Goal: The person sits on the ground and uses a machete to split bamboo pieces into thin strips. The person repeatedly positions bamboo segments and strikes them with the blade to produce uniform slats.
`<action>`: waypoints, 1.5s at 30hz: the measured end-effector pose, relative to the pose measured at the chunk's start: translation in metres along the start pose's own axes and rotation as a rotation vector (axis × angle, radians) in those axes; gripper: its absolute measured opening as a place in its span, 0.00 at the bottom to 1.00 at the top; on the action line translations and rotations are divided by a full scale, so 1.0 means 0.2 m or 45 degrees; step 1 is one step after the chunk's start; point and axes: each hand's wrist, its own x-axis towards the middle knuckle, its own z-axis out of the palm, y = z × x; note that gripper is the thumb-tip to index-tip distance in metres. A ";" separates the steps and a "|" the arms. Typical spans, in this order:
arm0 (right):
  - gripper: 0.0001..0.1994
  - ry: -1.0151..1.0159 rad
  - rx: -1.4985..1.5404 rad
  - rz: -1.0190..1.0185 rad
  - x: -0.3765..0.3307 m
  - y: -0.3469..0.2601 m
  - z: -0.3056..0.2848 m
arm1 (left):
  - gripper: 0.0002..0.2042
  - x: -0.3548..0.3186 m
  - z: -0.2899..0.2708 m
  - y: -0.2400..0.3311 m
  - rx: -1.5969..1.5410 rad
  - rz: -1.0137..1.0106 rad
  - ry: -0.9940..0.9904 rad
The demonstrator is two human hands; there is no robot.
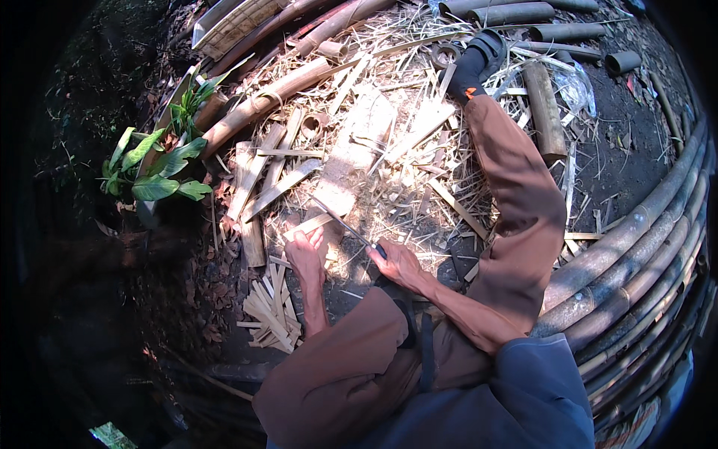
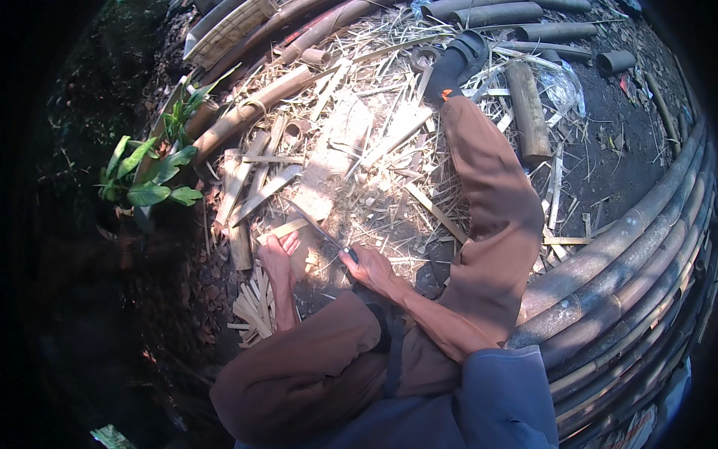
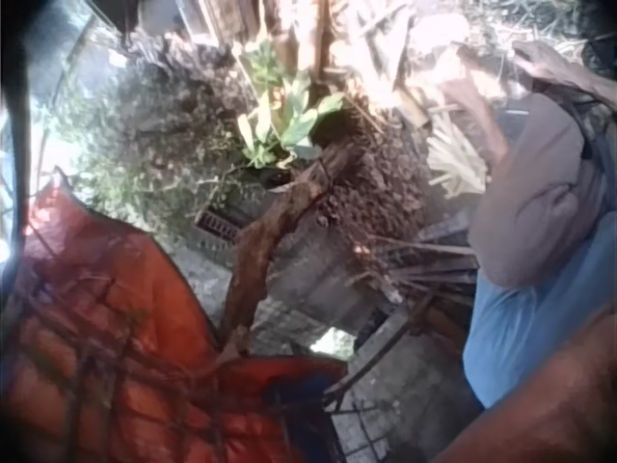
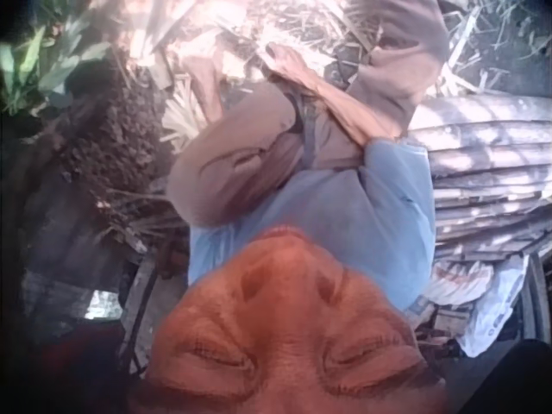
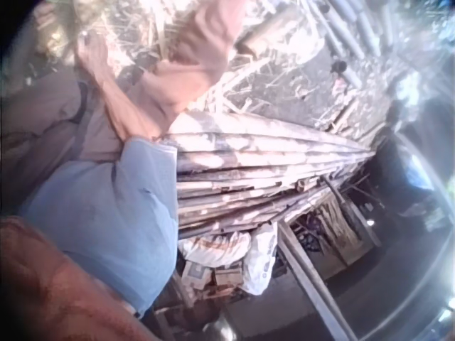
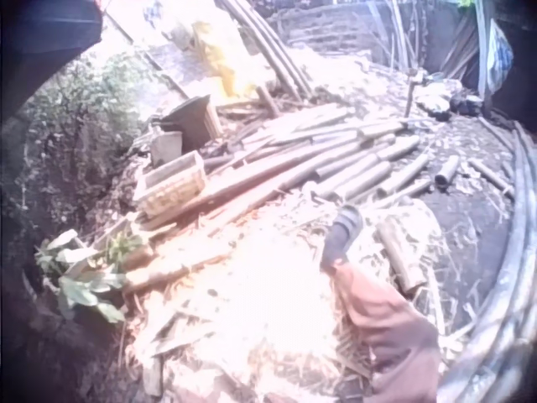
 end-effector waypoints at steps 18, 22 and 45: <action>0.22 0.217 0.094 0.142 -0.03 0.14 -0.07 | 0.07 0.18 0.16 -0.30 -0.464 0.038 -0.435; 0.20 0.181 -0.078 0.044 -0.01 0.06 -0.11 | 0.09 0.17 -0.13 -0.20 0.050 -0.589 -0.885; 0.22 0.029 0.014 0.089 -0.05 0.00 -0.08 | 0.15 0.07 -0.31 0.07 0.471 0.126 -0.216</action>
